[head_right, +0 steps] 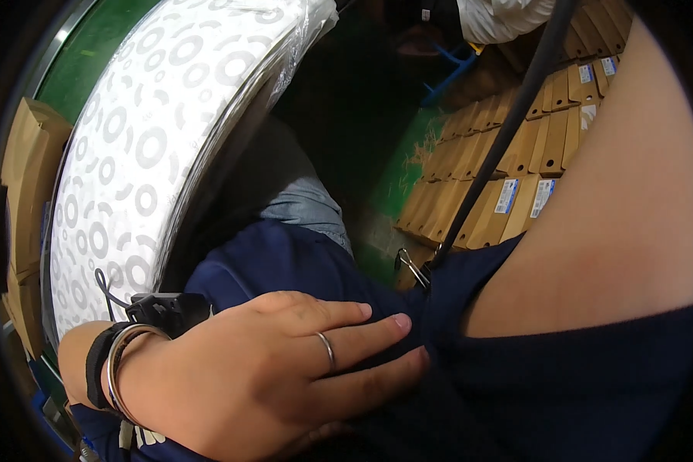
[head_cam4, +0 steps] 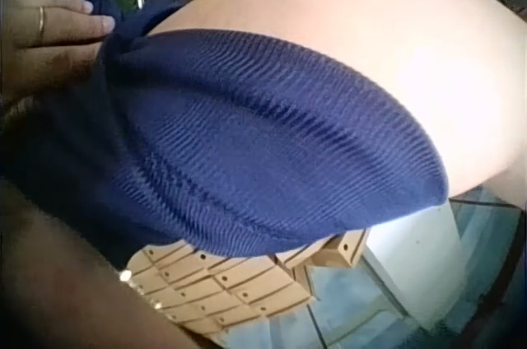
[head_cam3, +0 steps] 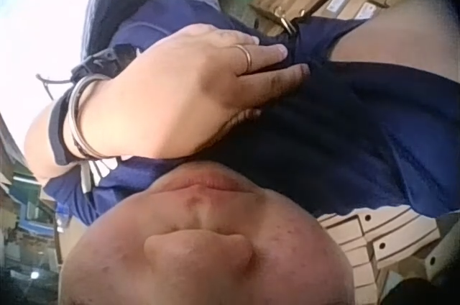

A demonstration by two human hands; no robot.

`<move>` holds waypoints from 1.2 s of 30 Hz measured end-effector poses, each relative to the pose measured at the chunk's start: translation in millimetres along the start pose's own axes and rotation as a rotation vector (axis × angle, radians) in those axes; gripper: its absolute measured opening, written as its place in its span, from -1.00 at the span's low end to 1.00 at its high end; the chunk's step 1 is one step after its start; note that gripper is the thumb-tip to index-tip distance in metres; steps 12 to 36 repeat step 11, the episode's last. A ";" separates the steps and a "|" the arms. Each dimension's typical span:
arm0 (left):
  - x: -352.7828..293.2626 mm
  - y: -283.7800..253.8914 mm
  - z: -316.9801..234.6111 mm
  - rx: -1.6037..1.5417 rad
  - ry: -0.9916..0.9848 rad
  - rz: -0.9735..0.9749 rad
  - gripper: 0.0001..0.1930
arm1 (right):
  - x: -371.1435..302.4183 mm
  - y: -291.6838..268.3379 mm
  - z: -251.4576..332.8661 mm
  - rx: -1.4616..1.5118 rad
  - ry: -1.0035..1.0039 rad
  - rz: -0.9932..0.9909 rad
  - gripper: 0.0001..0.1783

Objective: The recorder is packing shoes into boxes on a conveyor belt.

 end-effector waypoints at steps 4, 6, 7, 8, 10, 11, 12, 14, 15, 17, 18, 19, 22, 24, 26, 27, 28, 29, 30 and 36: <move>6.0 -10.3 1.9 -0.115 -0.041 -0.048 -0.58 | 0.4 -9.1 -25.3 0.019 0.095 -0.092 -0.86; 12.1 -15.0 -7.5 -0.025 -0.073 0.046 -0.57 | -0.6 -11.1 -37.8 0.025 0.143 -0.141 -0.86; 13.1 -12.5 -7.1 0.075 -0.107 0.140 -0.56 | -0.4 -10.3 -44.2 0.030 0.165 -0.165 -0.86; 10.1 -8.3 -3.5 0.070 -0.103 0.143 -0.56 | 0.0 -12.0 -48.4 0.029 0.186 -0.192 -0.86; 2.4 3.9 8.8 0.152 -0.068 0.126 -0.54 | -1.0 -13.8 -60.9 0.030 0.229 -0.244 -0.86; 2.7 2.5 8.6 0.150 -0.071 0.126 -0.54 | -1.1 -13.3 -66.7 0.034 0.245 -0.266 -0.85; 2.7 2.5 8.6 0.150 -0.071 0.126 -0.54 | -1.1 -13.3 -66.7 0.034 0.245 -0.266 -0.85; 2.7 2.5 8.6 0.150 -0.071 0.126 -0.54 | -1.1 -13.3 -66.7 0.034 0.245 -0.266 -0.85; 2.7 2.5 8.6 0.150 -0.071 0.126 -0.54 | -1.1 -13.3 -66.7 0.034 0.245 -0.266 -0.85; 2.7 2.5 8.6 0.150 -0.071 0.126 -0.54 | -1.1 -13.3 -66.7 0.034 0.245 -0.266 -0.85; 2.7 2.5 8.6 0.150 -0.071 0.126 -0.54 | -1.1 -13.3 -66.7 0.034 0.245 -0.266 -0.85; 2.7 2.5 8.6 0.150 -0.071 0.126 -0.54 | -1.1 -13.3 -66.7 0.034 0.245 -0.266 -0.85; 2.7 2.5 8.6 0.150 -0.071 0.126 -0.54 | -1.1 -13.3 -66.7 0.034 0.245 -0.266 -0.85; 2.7 2.5 8.6 0.150 -0.071 0.126 -0.54 | -1.1 -13.3 -66.7 0.034 0.245 -0.266 -0.85; 2.7 2.5 8.6 0.150 -0.071 0.126 -0.54 | -1.1 -13.3 -66.7 0.034 0.245 -0.266 -0.85; 2.7 2.5 8.6 0.150 -0.071 0.126 -0.54 | -1.1 -13.3 -66.7 0.034 0.245 -0.266 -0.85; 2.7 2.5 8.6 0.150 -0.071 0.126 -0.54 | -1.1 -13.3 -66.7 0.034 0.245 -0.266 -0.85; 2.7 2.5 8.6 0.150 -0.071 0.126 -0.54 | -1.1 -13.3 -66.7 0.034 0.245 -0.266 -0.85; 2.7 2.5 8.6 0.150 -0.071 0.126 -0.54 | -1.1 -13.3 -66.7 0.034 0.245 -0.266 -0.85; 2.7 2.5 8.6 0.150 -0.071 0.126 -0.54 | -1.1 -13.3 -66.7 0.034 0.245 -0.266 -0.85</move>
Point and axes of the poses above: each hand's wrist, its own x-axis towards the middle knuckle, its own y-axis out of the palm, z = x × y, the point moved 8 cm from there along x, towards the middle knuckle, and after that the axes turned 8 degrees about -x, right-handed, at the moved point
